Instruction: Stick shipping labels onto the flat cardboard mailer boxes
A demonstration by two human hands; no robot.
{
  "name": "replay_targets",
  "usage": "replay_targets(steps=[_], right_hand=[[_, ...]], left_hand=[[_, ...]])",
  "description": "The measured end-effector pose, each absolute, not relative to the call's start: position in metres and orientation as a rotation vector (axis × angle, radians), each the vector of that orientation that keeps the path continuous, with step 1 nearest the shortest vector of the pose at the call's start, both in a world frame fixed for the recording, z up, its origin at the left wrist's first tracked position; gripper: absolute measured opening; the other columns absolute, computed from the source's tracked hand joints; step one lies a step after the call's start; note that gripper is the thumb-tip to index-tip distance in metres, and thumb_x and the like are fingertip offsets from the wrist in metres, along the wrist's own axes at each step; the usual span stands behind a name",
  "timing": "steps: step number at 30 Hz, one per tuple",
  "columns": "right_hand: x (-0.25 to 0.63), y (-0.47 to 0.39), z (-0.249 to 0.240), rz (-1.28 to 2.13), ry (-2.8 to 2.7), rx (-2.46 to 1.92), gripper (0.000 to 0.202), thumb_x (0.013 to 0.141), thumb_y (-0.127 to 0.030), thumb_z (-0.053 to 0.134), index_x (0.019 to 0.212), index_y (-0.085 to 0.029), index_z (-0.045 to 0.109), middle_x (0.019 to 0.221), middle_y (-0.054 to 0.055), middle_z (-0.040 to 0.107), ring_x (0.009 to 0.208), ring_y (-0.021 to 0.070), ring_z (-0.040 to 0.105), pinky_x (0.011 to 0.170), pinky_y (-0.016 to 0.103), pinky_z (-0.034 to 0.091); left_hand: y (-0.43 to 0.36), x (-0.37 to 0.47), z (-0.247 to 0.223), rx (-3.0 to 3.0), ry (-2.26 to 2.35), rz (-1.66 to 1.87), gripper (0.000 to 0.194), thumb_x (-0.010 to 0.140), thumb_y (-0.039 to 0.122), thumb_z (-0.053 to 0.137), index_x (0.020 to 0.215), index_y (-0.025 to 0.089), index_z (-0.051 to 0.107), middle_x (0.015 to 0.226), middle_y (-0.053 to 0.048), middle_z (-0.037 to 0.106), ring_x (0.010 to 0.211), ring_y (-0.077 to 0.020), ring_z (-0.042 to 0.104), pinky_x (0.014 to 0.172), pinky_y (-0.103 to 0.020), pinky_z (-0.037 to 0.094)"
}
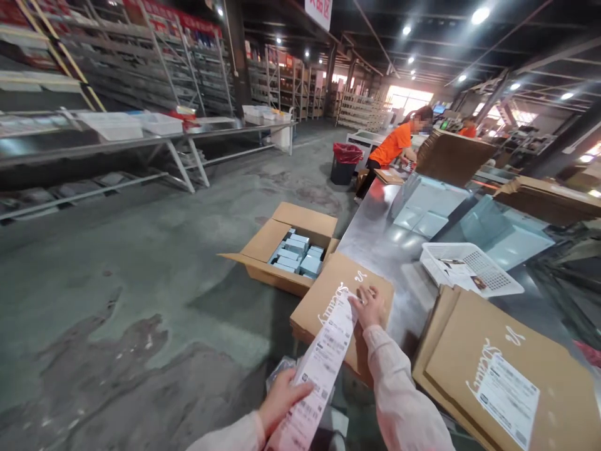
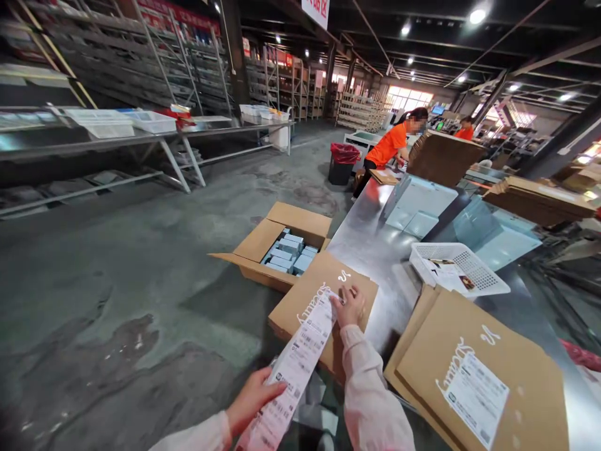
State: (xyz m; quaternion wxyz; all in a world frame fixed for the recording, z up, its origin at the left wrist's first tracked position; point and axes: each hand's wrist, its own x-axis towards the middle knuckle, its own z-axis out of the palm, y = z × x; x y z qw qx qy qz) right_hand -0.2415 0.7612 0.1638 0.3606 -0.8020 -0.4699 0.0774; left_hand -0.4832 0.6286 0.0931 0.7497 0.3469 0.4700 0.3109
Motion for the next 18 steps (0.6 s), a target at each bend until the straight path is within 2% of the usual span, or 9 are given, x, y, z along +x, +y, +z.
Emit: replay_targets(steps=[3, 5, 7, 9, 11, 12, 14, 16, 18], right_hand=[[-0.25, 0.771, 0.162, 0.094, -1.465, -2.243, 0.079, 0.072, -0.048, 0.065, 0.136, -0.008, 0.042, 0.147, 0.024, 0.03, 0.136, 0.038, 0.024, 0.106, 0.061, 0.019], [-0.267, 0.758, 0.16, 0.065, -1.877, -2.273, 0.074, 0.082, -0.049, 0.051, 0.141, -0.007, 0.033, 0.151, 0.021, 0.022, 0.141, 0.0344, 0.014, 0.109, 0.061, 0.008], [-0.285, 0.729, 0.156, 0.112, -2.268, -2.065, 0.07, 0.086, -0.046, 0.044, 0.142, -0.007, 0.03, 0.152, 0.019, 0.022, 0.142, 0.0324, 0.011, 0.111, 0.059, 0.005], [-0.293, 0.691, 0.15, 0.234, -2.548, -1.651, 0.067, 0.086, -0.043, 0.044, 0.144, -0.012, 0.029, 0.151, 0.014, 0.026, 0.141, 0.0302, 0.016, 0.113, 0.055, 0.011], [-0.288, 0.654, 0.143, 0.284, -2.542, -1.435, 0.055, 0.089, -0.039, 0.04, 0.14, -0.02, 0.037, 0.145, 0.011, 0.041, 0.136, 0.0266, 0.032, 0.111, 0.049, 0.025], [-0.28, 0.639, 0.14, 0.237, -2.404, -1.534, 0.05, 0.09, -0.038, 0.037, 0.136, -0.019, 0.044, 0.137, 0.012, 0.049, 0.129, 0.0266, 0.042, 0.107, 0.048, 0.033], [-0.26, 0.621, 0.136, 0.035, -1.906, -2.012, 0.051, 0.091, -0.039, 0.032, 0.125, -0.01, 0.055, 0.12, 0.022, 0.058, 0.111, 0.0323, 0.054, 0.093, 0.049, 0.044], [-0.244, 0.614, 0.135, -0.074, -1.479, -2.387, 0.056, 0.088, -0.04, 0.033, 0.115, 0.0, 0.06, 0.107, 0.029, 0.059, 0.099, 0.0384, 0.057, 0.083, 0.053, 0.047], [-0.24, 0.614, 0.135, 0.017, -1.41, -2.495, 0.058, 0.085, -0.041, 0.034, 0.114, 0.002, 0.06, 0.108, 0.03, 0.057, 0.1, 0.0406, 0.055, 0.083, 0.054, 0.046]], left_hand=[[0.6, -0.513, 0.081, 0.712, 0.996, 0.678, 0.049, 0.045, 0.057, 0.081, 0.077, 0.02, 0.073, 0.075, -0.008, 0.073, 0.074, -0.0287, 0.066, 0.068, -0.038, 0.049], [0.599, -0.526, 0.096, 0.718, 0.965, 0.663, 0.049, 0.047, 0.058, 0.08, 0.076, 0.019, 0.073, 0.072, -0.008, 0.073, 0.069, -0.0269, 0.066, 0.066, -0.037, 0.049], [0.617, -0.529, 0.125, 0.761, 0.954, 0.688, 0.051, 0.051, 0.058, 0.079, 0.078, 0.015, 0.072, 0.071, -0.008, 0.072, 0.063, -0.0234, 0.064, 0.062, -0.033, 0.048], [0.649, -0.521, 0.156, 0.814, 0.978, 0.772, 0.053, 0.056, 0.057, 0.076, 0.084, 0.012, 0.069, 0.072, -0.008, 0.071, 0.061, -0.0207, 0.062, 0.06, -0.031, 0.048], [0.688, -0.505, 0.179, 0.939, 1.053, 0.872, 0.05, 0.064, 0.055, 0.07, 0.087, 0.01, 0.068, 0.077, -0.01, 0.071, 0.065, -0.0213, 0.063, 0.062, -0.031, 0.049], [0.708, -0.495, 0.185, 1.034, 1.095, 0.93, 0.046, 0.068, 0.052, 0.067, 0.087, 0.011, 0.068, 0.081, -0.011, 0.071, 0.071, -0.0225, 0.064, 0.066, -0.032, 0.05], [0.741, -0.474, 0.189, 1.24, 1.195, 1.021, 0.031, 0.07, 0.04, 0.066, 0.081, 0.013, 0.07, 0.093, -0.012, 0.071, 0.09, -0.0257, 0.063, 0.082, -0.035, 0.047], [0.765, -0.456, 0.184, 1.324, 1.265, 1.06, 0.016, 0.065, 0.029, 0.068, 0.072, 0.014, 0.07, 0.103, -0.012, 0.069, 0.108, -0.0284, 0.056, 0.097, -0.036, 0.039], [0.777, -0.445, 0.177, 1.305, 1.289, 1.069, 0.011, 0.061, 0.025, 0.07, 0.065, 0.015, 0.068, 0.107, -0.013, 0.068, 0.117, -0.0299, 0.05, 0.103, -0.037, 0.033]])
